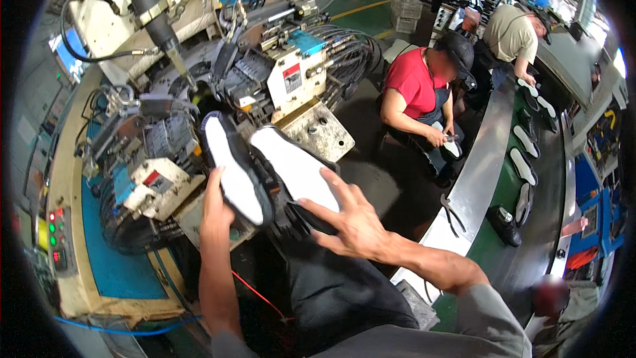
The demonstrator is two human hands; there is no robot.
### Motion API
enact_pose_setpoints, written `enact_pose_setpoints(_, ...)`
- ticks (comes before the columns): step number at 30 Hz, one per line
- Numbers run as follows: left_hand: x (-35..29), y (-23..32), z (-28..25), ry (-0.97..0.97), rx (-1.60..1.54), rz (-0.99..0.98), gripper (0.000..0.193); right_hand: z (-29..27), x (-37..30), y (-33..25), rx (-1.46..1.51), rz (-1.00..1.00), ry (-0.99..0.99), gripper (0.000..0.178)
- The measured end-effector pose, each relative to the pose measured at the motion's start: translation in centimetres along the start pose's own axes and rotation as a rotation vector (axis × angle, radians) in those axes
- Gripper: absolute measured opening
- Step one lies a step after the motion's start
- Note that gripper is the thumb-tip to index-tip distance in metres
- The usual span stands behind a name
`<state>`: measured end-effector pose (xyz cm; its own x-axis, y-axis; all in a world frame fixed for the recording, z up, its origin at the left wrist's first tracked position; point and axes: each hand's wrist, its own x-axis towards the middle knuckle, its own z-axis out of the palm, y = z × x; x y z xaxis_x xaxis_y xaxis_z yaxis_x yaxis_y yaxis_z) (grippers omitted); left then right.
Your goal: Applying adhesive and assembling shoe components on a production line.
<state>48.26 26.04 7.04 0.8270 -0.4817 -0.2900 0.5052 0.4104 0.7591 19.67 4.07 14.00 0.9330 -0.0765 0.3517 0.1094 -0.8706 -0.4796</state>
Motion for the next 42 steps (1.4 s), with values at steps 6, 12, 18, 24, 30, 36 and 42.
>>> enact_pose_setpoints(6,-19.9,-0.7,2.9,-0.129,0.053,0.156,0.084,6.4,10.9,0.2,0.058,-0.129,0.085,0.070)
enact_pose_setpoints(12,-28.7,-8.8,-5.7,-0.022,-0.394,0.063,0.114,12.7,14.1,1.6,0.067,-0.072,0.049,0.073)
enact_pose_setpoints(18,-35.0,-14.1,-8.4,0.136,0.070,0.313,0.116,14.6,12.9,1.1,0.044,-0.075,0.044,0.075)
enact_pose_setpoints(24,-33.0,-14.3,-7.8,0.223,-0.404,-0.098,0.103,14.6,12.8,-1.3,-0.279,-0.108,0.049,0.076)
enact_pose_setpoints(30,-33.1,-16.2,-7.5,0.125,-0.384,-0.138,0.100,12.6,14.4,-1.2,-0.333,-0.232,-0.069,0.077)
enact_pose_setpoints(36,-31.7,-17.8,-6.9,0.165,-0.368,-0.244,0.093,13.3,14.8,-2.1,-0.409,-0.218,-0.086,0.076)
enact_pose_setpoints(42,-28.0,-18.6,-7.4,0.142,-0.309,-0.302,0.089,14.7,20.9,-1.8,-0.390,-0.243,-0.026,0.078)
